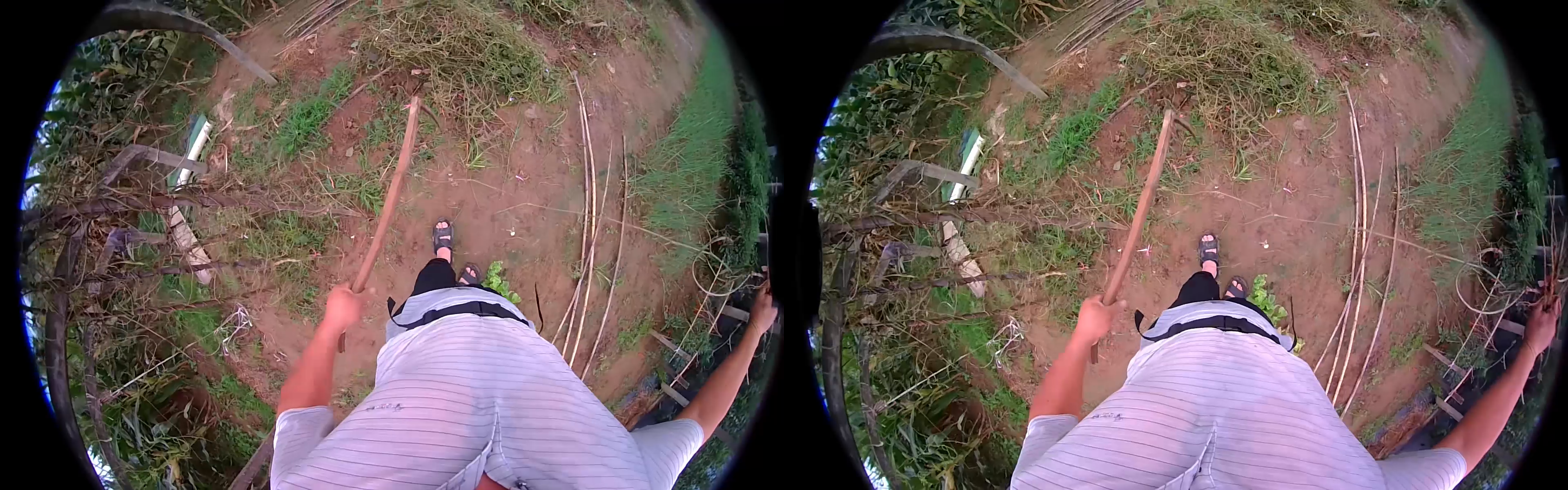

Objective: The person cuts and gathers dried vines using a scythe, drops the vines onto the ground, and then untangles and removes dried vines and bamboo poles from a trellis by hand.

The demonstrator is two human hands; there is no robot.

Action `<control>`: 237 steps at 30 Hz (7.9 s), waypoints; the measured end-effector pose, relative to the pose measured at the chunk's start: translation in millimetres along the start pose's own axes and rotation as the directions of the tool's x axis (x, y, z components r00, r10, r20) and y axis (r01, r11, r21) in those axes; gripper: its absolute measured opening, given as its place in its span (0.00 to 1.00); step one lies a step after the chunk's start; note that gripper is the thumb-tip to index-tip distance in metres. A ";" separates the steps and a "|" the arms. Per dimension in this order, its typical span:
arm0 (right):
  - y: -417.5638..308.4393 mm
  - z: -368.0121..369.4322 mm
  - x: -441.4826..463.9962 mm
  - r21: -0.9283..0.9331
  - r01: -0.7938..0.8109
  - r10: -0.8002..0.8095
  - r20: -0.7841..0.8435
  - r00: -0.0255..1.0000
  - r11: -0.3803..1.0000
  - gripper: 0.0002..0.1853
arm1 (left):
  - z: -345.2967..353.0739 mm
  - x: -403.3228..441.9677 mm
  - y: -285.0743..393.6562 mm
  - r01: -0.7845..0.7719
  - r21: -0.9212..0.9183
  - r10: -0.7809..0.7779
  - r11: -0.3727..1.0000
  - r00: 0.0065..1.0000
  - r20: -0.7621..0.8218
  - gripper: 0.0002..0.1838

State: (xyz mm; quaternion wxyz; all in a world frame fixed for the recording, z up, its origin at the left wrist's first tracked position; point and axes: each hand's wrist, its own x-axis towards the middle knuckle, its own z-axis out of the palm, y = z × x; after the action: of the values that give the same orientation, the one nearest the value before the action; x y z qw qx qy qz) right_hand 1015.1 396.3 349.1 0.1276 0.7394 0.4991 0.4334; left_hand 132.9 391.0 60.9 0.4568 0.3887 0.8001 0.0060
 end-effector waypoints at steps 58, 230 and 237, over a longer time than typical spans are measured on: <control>-882.6 -50.5 522.6 0.634 -0.488 -0.793 -0.396 0.462 -0.601 0.21 | -149.7 343.5 698.1 -0.300 -0.118 0.212 0.947 0.855 -0.473 0.19; -604.7 -317.5 -528.7 -0.475 -0.849 -0.230 0.874 -0.427 -0.229 0.05 | -266.5 321.7 -107.4 -0.491 -0.736 0.446 0.465 0.849 -0.285 0.08; -693.3 -460.0 -530.4 -0.532 -0.838 -0.259 0.832 -0.490 -0.122 0.08 | -275.0 343.6 -106.6 -0.571 -0.744 0.682 0.347 0.699 -0.217 0.03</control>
State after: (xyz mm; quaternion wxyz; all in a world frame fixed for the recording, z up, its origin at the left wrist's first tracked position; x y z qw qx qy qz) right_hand 159.7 159.2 -81.9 -0.2510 0.8028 -0.2123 -0.4974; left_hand -231.5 627.2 -67.3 0.5887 0.4308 0.4734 0.4937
